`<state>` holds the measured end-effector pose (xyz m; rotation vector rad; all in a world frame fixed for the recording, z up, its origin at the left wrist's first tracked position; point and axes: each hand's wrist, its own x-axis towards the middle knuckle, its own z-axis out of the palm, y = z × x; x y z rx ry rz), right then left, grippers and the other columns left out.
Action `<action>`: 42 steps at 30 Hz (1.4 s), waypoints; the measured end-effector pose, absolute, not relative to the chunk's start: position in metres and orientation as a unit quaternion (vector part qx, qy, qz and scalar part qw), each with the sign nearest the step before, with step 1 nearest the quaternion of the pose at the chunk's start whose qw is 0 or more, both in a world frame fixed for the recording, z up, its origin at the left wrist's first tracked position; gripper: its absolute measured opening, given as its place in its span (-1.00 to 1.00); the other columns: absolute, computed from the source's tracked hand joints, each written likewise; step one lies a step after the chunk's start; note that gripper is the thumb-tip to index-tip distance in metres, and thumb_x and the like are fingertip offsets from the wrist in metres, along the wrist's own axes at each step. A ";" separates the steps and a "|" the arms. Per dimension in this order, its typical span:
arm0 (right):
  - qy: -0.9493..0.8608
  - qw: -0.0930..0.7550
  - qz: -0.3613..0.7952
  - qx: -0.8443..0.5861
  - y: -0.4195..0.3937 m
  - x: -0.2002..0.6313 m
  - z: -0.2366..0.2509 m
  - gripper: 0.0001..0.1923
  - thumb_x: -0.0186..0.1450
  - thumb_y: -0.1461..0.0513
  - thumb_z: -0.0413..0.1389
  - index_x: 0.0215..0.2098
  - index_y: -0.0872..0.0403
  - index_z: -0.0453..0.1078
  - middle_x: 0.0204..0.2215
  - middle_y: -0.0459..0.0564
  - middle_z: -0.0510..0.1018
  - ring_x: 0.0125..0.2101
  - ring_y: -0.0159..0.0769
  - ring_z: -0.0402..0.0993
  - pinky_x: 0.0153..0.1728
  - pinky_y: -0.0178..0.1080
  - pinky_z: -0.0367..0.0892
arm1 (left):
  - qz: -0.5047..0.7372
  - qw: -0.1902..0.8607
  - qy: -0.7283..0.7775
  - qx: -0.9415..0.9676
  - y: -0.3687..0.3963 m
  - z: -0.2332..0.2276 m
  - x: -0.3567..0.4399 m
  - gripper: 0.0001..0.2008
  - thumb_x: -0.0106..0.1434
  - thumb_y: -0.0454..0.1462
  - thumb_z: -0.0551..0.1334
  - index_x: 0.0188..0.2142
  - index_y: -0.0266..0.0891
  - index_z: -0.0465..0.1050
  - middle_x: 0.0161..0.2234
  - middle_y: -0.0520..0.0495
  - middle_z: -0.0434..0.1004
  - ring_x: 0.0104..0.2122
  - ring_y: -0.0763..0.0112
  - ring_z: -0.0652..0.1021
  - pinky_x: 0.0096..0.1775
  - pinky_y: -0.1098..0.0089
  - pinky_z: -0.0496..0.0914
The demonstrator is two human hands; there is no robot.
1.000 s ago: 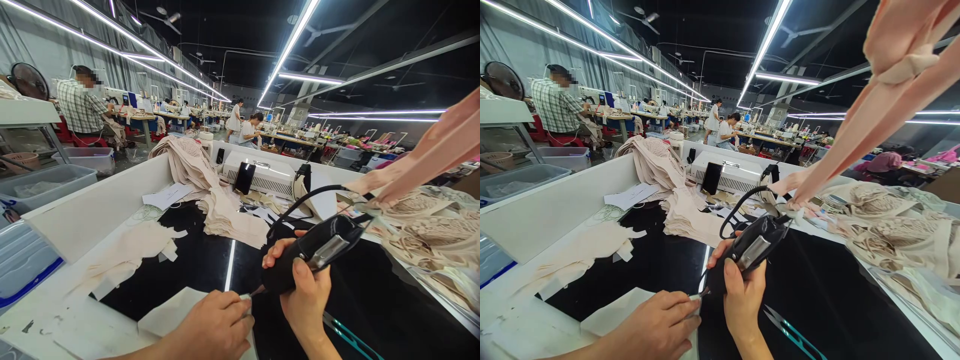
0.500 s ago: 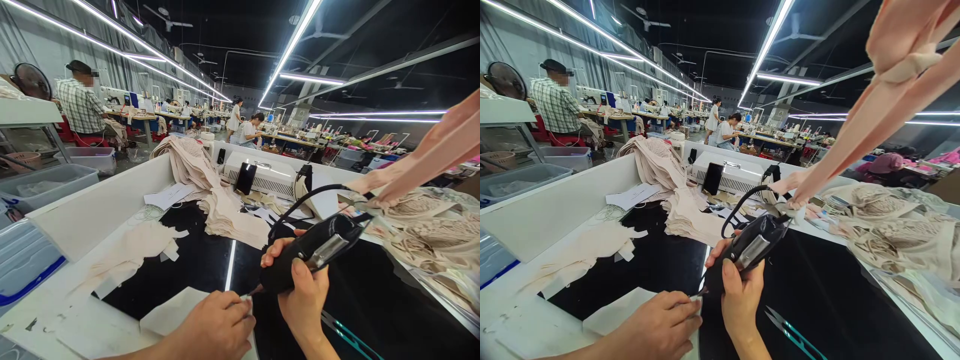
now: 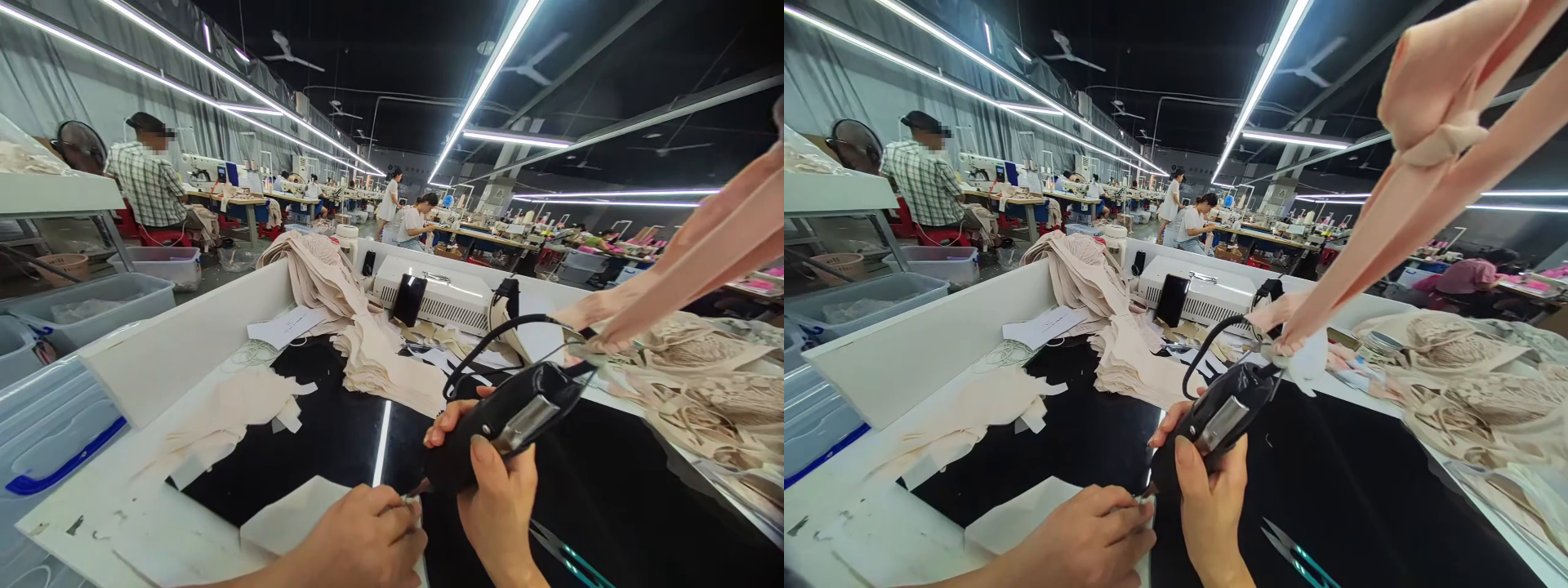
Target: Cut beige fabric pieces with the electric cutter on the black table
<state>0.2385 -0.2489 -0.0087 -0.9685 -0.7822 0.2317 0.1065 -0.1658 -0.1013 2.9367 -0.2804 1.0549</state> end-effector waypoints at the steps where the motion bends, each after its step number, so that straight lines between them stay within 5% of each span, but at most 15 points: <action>1: -0.362 0.806 0.106 -0.456 -0.251 0.240 -0.009 -0.71 0.35 0.09 0.26 -0.01 -0.12 0.35 -0.36 -0.16 0.56 -0.44 -0.34 0.54 -0.36 -0.20 0.53 | 0.337 0.008 -0.088 0.937 -0.165 -0.101 0.107 -0.82 0.41 -0.17 0.35 -0.20 -0.24 0.45 -0.10 0.04 0.62 -0.20 0.43 0.57 -0.36 0.38 0.37; 6: -0.373 0.778 0.083 -0.499 -0.266 0.256 -0.008 -0.59 0.27 0.12 0.35 0.03 -0.11 0.37 -0.21 -0.02 0.62 -0.31 -0.17 0.65 -0.25 -0.06 0.60 | 0.297 -0.001 -0.089 0.951 -0.157 -0.096 0.108 -0.81 0.42 -0.13 0.35 -0.16 -0.19 0.45 -0.11 0.06 0.63 -0.23 0.43 0.58 -0.43 0.35 0.29; 20: -0.334 0.808 0.070 -0.481 -0.294 0.235 0.004 -0.67 0.34 0.14 0.29 0.02 -0.14 0.34 -0.34 -0.12 0.53 -0.47 -0.30 0.50 -0.45 -0.17 0.51 | 0.270 0.014 -0.020 0.962 -0.137 -0.048 0.060 -0.79 0.52 -0.28 0.21 0.10 -0.23 0.45 0.13 -0.08 0.58 0.10 0.28 0.55 0.14 0.30 0.45; 29: -0.369 0.802 0.057 -0.465 -0.298 0.240 0.000 -0.69 0.36 0.21 0.27 0.02 -0.12 0.36 -0.36 -0.11 0.54 -0.49 -0.31 0.51 -0.48 -0.16 0.53 | 0.291 0.042 -0.096 0.951 -0.162 -0.054 0.059 -0.89 0.48 -0.35 0.24 -0.03 -0.27 0.46 -0.16 -0.08 0.61 -0.12 0.32 0.60 0.01 0.34 0.49; 42: -0.381 0.804 0.078 -0.449 -0.300 0.230 0.002 -0.66 0.35 0.18 0.28 0.05 -0.12 0.34 -0.35 -0.13 0.50 -0.48 -0.33 0.49 -0.49 -0.19 0.50 | 0.277 0.052 -0.119 0.952 -0.179 -0.056 0.071 -0.88 0.51 -0.32 0.21 0.00 -0.28 0.44 -0.19 -0.07 0.59 -0.14 0.33 0.58 0.02 0.33 0.49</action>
